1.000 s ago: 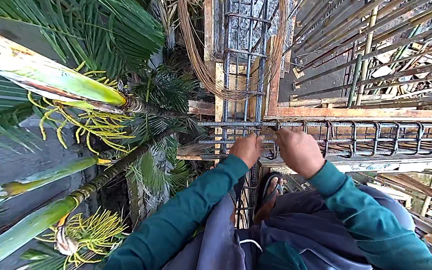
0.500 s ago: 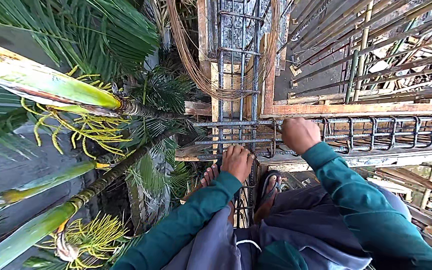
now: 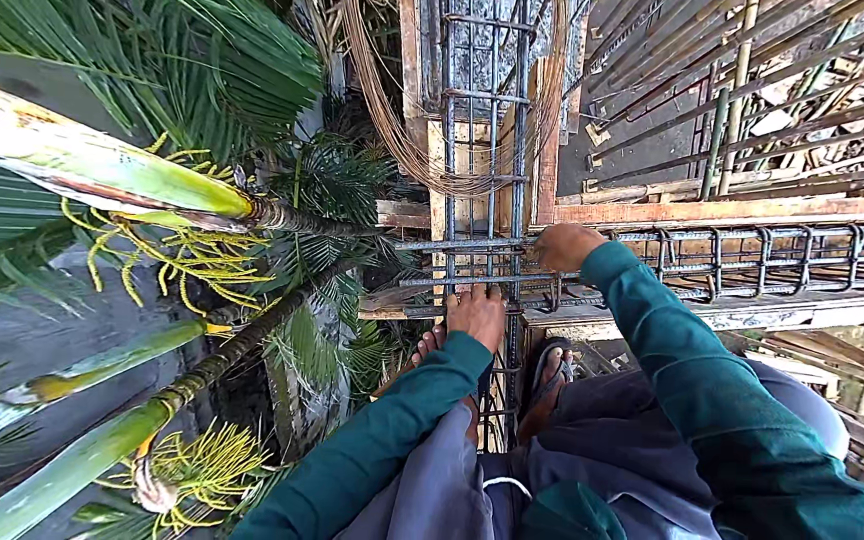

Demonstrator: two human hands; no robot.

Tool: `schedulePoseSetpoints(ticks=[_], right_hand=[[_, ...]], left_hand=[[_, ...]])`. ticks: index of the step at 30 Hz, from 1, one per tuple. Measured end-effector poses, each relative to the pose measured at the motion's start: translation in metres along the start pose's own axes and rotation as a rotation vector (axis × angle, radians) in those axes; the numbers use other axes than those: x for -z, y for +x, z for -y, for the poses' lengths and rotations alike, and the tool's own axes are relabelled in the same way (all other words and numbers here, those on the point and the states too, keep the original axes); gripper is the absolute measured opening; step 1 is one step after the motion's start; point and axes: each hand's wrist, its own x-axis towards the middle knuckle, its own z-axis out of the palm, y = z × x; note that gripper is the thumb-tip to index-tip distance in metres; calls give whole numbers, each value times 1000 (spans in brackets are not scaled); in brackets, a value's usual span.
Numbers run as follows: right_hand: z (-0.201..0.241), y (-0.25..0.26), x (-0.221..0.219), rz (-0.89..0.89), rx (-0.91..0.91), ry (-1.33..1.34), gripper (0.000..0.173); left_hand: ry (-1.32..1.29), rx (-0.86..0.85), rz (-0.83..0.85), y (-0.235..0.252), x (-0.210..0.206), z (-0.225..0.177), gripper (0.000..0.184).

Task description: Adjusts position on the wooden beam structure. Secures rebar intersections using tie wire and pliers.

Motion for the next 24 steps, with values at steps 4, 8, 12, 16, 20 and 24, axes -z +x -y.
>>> schedulePoseSetpoints(ticks=[4, 8, 12, 16, 20, 24], right_hand=[[-2, 0, 1, 11, -4, 8, 28], [-3, -3, 0, 12, -6, 35, 31], [-1, -5, -2, -4, -38, 45, 32], [25, -23, -10, -74, -169, 81, 29], [51, -42, -25, -133, -274, 192, 26], [59, -45, -52, -272, -279, 275, 26]], left_hand=[[9, 19, 162, 13, 15, -4, 46], [-86, -35, 210, 20, 18, -3, 41], [-224, -78, 128, 24, 9, 6, 37], [-371, -66, 64, 21, 8, 4, 36], [-392, -58, 78, 12, 22, -6, 35], [-282, -140, 98, 10, 28, -11, 28]])
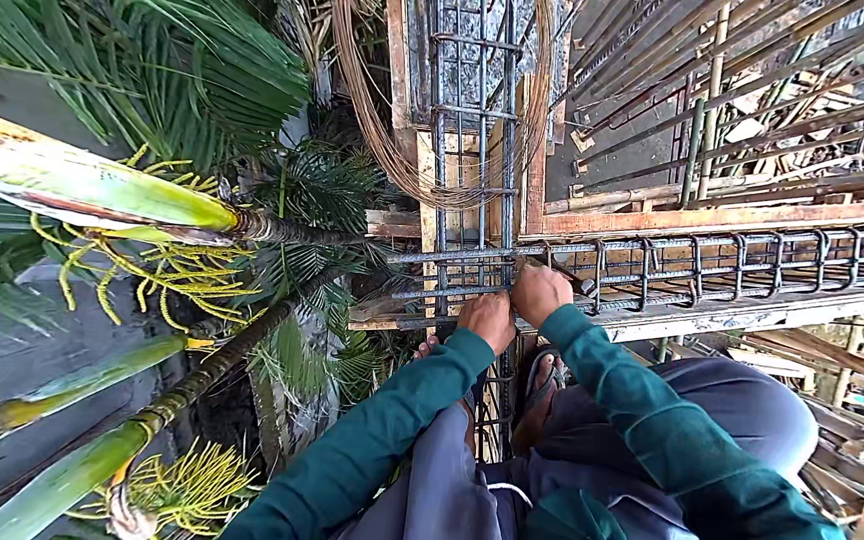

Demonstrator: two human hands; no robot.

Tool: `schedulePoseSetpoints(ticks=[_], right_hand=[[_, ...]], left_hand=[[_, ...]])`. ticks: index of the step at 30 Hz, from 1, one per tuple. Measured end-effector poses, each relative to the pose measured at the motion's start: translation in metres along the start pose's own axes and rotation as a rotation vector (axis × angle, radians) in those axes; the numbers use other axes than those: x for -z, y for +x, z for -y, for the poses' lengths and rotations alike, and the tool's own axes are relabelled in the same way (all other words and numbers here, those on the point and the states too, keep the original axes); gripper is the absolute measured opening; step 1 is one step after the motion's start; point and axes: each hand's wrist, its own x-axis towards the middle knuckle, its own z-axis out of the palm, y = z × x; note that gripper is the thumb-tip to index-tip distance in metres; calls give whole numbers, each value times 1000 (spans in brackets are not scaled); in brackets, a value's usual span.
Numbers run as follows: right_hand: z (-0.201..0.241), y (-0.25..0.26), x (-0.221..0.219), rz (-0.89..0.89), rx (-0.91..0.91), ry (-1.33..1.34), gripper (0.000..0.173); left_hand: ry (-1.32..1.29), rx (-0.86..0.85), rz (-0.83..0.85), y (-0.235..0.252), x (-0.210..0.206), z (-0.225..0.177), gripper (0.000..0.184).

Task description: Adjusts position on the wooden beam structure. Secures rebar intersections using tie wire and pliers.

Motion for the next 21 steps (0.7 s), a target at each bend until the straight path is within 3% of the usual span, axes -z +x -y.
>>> schedulePoseSetpoints(ticks=[4, 7, 10, 14, 18, 21], right_hand=[[-20, 12, 6, 109, 8, 160, 34], [-35, 35, 9, 238, 16, 298, 34], [-30, 43, 17, 311, -134, 479, 35], [-39, 24, 1, 396, -246, 935, 31], [-42, 14, -19, 442, -277, 1307, 30], [-45, 9, -29, 434, -241, 1365, 30]], left_hand=[[231, -184, -115, 2, -2, 21, 27], [261, -243, -189, 1, -7, 27, 24], [187, -227, -38, -1, -12, 11, 30], [-36, -162, 131, 7, 14, 6, 30], [-96, -344, 207, 29, 34, 27, 24], [11, -458, 171, 44, 42, 28, 18]])
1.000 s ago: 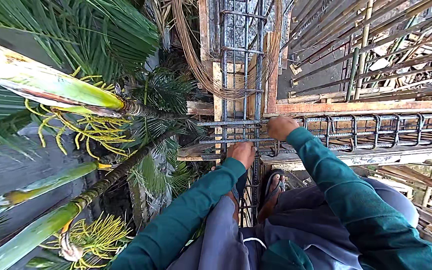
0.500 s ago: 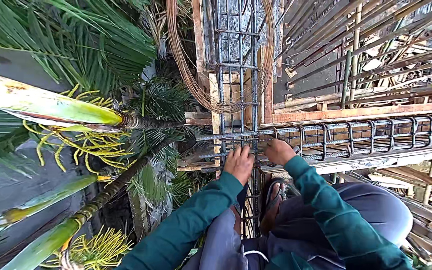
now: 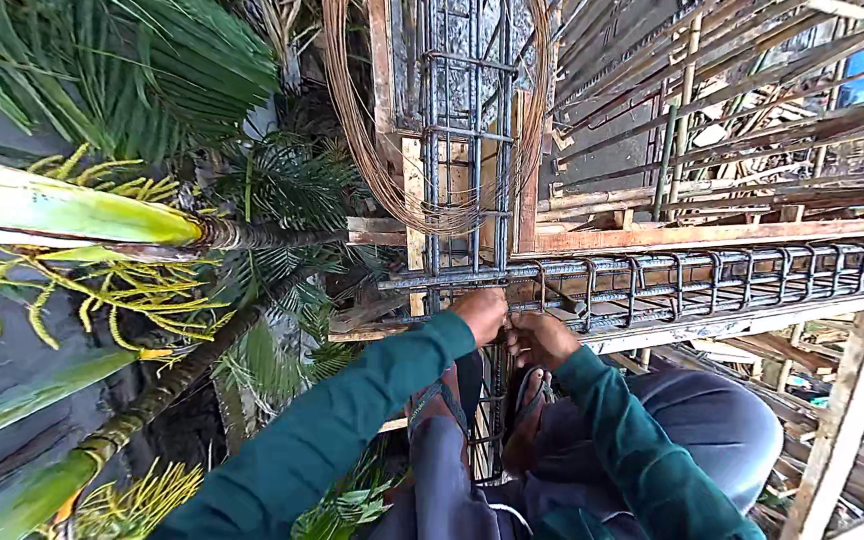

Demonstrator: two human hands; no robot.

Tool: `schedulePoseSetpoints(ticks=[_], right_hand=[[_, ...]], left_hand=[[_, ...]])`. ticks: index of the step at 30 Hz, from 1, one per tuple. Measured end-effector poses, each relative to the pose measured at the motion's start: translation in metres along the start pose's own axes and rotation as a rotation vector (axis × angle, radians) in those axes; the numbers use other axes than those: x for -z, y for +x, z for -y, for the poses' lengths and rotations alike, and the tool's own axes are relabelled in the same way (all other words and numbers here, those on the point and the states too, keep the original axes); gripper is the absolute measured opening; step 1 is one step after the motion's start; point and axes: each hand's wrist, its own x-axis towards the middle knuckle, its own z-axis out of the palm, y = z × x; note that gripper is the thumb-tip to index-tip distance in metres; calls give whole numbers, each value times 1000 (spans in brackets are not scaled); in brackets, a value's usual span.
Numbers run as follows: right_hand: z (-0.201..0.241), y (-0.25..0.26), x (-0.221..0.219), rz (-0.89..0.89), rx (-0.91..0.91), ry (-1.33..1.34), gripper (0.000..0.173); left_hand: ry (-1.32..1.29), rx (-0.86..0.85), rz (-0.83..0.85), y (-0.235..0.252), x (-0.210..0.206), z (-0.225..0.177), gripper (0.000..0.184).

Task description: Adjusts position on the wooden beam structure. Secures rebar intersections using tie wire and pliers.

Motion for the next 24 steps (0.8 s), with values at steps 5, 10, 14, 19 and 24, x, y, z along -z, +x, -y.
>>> schedulePoseSetpoints(ticks=[5, 10, 14, 19, 24], right_hand=[[-7, -1, -23, -106, 92, -197, 28], [-10, 4, -43, -300, 145, -721, 33], [3, -6, -46, -310, 120, -935, 41], [6, -8, -30, -267, 173, -956, 41], [-5, -2, -23, -250, 200, -803, 44]], left_hand=[[7, -31, -164, 17, 0, 6, 12], [48, 71, -103, 27, 2, -11, 11], [-1, -7, -226, 17, -6, 2, 16], [-261, 287, -459, -11, -23, -7, 36], [-426, 529, -239, -50, -34, -22, 43]])
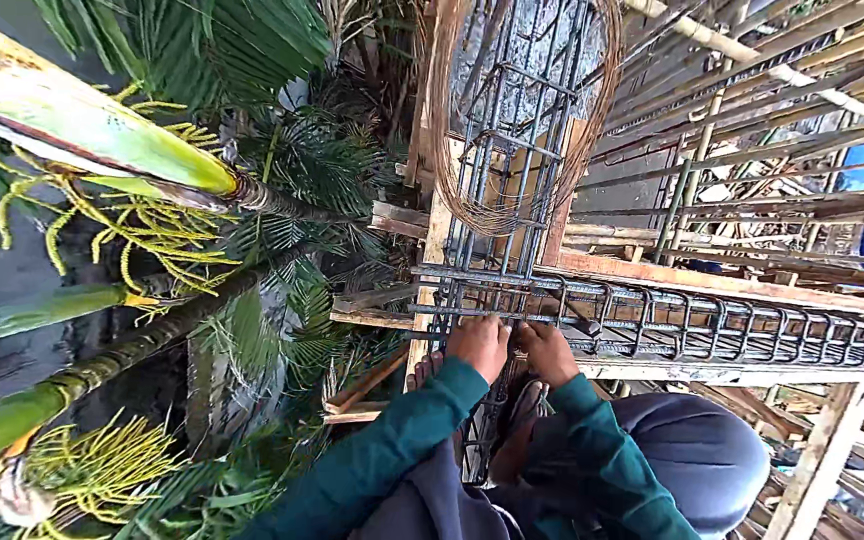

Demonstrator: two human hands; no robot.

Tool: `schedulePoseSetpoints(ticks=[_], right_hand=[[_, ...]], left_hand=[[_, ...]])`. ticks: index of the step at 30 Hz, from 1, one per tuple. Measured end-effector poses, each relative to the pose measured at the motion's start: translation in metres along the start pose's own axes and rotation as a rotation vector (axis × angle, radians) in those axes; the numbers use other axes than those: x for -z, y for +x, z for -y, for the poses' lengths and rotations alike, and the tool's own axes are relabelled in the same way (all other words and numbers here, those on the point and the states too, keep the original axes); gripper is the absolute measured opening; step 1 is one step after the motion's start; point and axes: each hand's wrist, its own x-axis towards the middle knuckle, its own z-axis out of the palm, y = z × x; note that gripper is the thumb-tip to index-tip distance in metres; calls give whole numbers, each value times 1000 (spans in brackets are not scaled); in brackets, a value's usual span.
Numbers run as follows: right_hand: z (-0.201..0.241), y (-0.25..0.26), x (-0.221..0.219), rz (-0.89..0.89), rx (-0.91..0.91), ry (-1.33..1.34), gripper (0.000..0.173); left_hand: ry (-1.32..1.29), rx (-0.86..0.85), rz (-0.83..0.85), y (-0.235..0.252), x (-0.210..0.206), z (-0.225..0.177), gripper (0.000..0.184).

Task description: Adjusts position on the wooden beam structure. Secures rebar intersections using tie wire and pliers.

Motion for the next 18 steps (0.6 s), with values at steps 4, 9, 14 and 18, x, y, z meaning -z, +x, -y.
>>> schedulePoseSetpoints(ticks=[4, 9, 14, 18], right_hand=[[3, -10, -4, -92, 60, -59, 40], [1, -14, -12, -273, 89, -77, 33], [-2, -7, 6, -195, 144, 42, 32], [-2, 4, 43, -9, 171, 94, 25]], left_hand=[[-539, 104, 154, 8, -17, 5, 46], [-1070, 316, 279, 24, -23, -11, 36], [-1257, 278, 361, 31, -22, 1, 28], [-1225, 290, 317, 31, -29, 0, 24]])
